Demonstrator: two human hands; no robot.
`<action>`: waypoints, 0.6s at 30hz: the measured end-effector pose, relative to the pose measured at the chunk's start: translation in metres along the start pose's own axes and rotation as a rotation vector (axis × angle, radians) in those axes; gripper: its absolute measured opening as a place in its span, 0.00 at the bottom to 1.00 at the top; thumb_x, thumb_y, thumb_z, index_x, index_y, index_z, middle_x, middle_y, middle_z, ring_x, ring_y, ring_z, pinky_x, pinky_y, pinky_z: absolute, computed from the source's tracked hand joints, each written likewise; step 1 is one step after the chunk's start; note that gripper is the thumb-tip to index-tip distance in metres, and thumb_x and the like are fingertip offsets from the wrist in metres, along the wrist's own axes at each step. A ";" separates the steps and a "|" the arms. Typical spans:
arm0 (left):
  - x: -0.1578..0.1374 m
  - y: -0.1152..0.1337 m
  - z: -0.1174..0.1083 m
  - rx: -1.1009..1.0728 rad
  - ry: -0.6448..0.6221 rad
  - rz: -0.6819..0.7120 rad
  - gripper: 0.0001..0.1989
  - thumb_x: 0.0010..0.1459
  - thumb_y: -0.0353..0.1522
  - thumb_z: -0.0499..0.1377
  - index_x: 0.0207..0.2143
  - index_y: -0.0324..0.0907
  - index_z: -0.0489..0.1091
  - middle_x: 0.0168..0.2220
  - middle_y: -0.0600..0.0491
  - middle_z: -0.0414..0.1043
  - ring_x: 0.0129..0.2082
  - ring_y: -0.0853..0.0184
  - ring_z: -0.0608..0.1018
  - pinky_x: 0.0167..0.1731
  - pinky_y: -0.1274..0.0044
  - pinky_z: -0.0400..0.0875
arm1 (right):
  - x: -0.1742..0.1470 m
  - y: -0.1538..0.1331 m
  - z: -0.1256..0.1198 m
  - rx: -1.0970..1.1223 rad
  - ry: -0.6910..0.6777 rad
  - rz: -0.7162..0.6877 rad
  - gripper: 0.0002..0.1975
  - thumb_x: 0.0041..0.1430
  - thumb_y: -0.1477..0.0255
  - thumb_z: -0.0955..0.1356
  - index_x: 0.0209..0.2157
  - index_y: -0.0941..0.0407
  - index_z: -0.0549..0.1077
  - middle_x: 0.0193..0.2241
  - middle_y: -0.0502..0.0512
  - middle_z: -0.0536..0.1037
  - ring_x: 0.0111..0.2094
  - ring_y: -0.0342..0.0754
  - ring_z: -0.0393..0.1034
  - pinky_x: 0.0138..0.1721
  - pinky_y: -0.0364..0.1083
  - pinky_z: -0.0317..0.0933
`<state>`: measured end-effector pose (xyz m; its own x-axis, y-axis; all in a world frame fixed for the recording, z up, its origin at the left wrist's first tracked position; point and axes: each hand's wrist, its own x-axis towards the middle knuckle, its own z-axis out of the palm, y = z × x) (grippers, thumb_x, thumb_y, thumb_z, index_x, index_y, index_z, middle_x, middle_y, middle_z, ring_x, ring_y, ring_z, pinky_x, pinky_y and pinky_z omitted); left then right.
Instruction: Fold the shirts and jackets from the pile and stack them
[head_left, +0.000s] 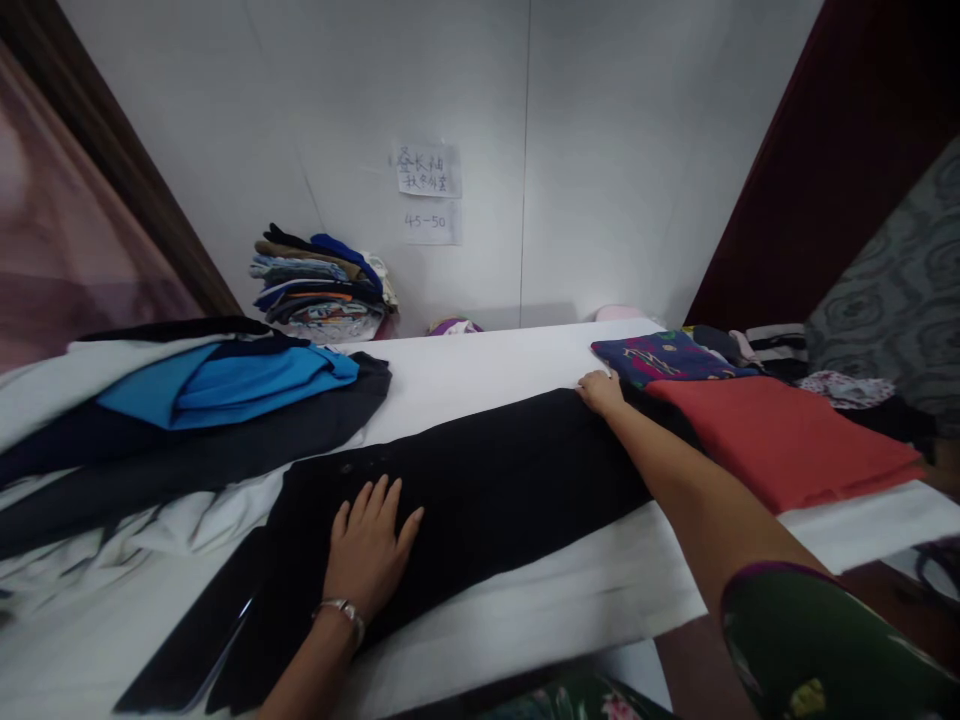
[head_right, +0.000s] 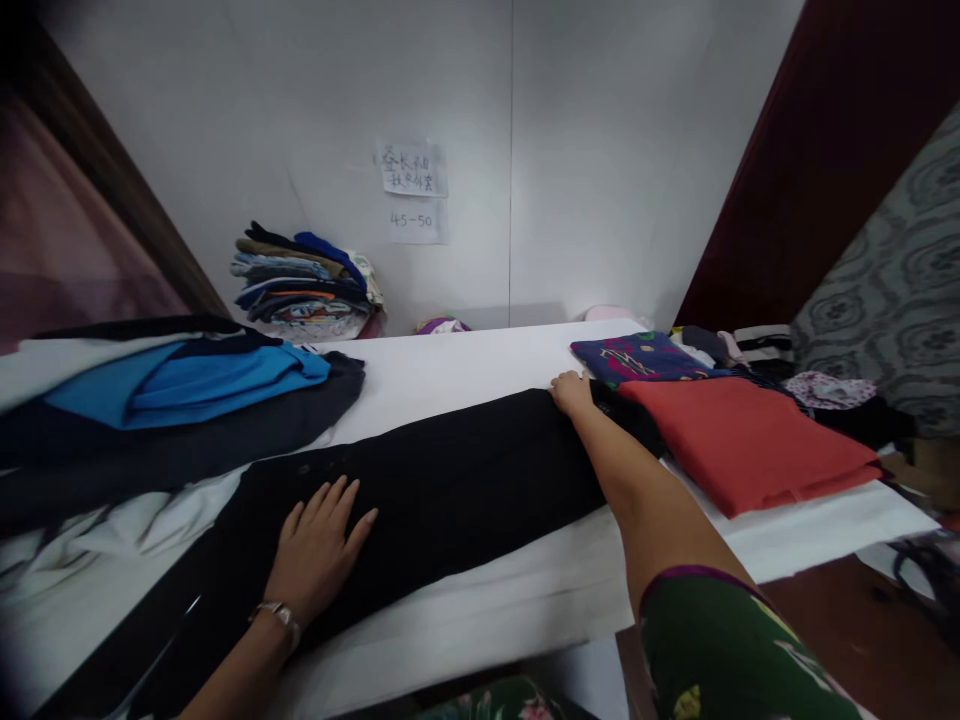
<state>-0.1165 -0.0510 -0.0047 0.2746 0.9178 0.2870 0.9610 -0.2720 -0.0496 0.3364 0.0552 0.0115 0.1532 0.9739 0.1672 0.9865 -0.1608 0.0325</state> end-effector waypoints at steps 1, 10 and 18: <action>0.000 0.000 0.000 0.004 0.002 0.003 0.29 0.61 0.44 0.45 0.58 0.37 0.63 0.61 0.45 0.61 0.62 0.55 0.60 0.59 0.61 0.51 | -0.001 -0.002 -0.001 0.013 -0.005 -0.030 0.22 0.67 0.63 0.54 0.45 0.54 0.75 0.49 0.61 0.74 0.55 0.56 0.59 0.57 0.59 0.41; 0.000 -0.002 0.003 -0.014 0.004 0.023 0.31 0.61 0.44 0.43 0.59 0.35 0.63 0.61 0.44 0.60 0.62 0.54 0.59 0.59 0.60 0.51 | -0.015 -0.018 -0.001 0.095 -0.142 -0.086 0.25 0.67 0.59 0.52 0.52 0.55 0.70 0.53 0.60 0.72 0.59 0.54 0.59 0.60 0.59 0.39; -0.003 0.005 -0.005 -0.051 -0.003 -0.008 0.29 0.63 0.43 0.45 0.59 0.36 0.63 0.61 0.43 0.60 0.62 0.54 0.60 0.60 0.61 0.50 | -0.023 -0.078 -0.019 0.238 -0.272 -0.193 0.32 0.64 0.51 0.50 0.61 0.51 0.60 0.63 0.58 0.59 0.64 0.58 0.48 0.61 0.65 0.38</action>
<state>-0.1123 -0.0562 -0.0010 0.2668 0.9208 0.2844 0.9604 -0.2787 0.0016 0.2547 0.0427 0.0235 -0.0573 0.9945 -0.0874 0.9798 0.0392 -0.1963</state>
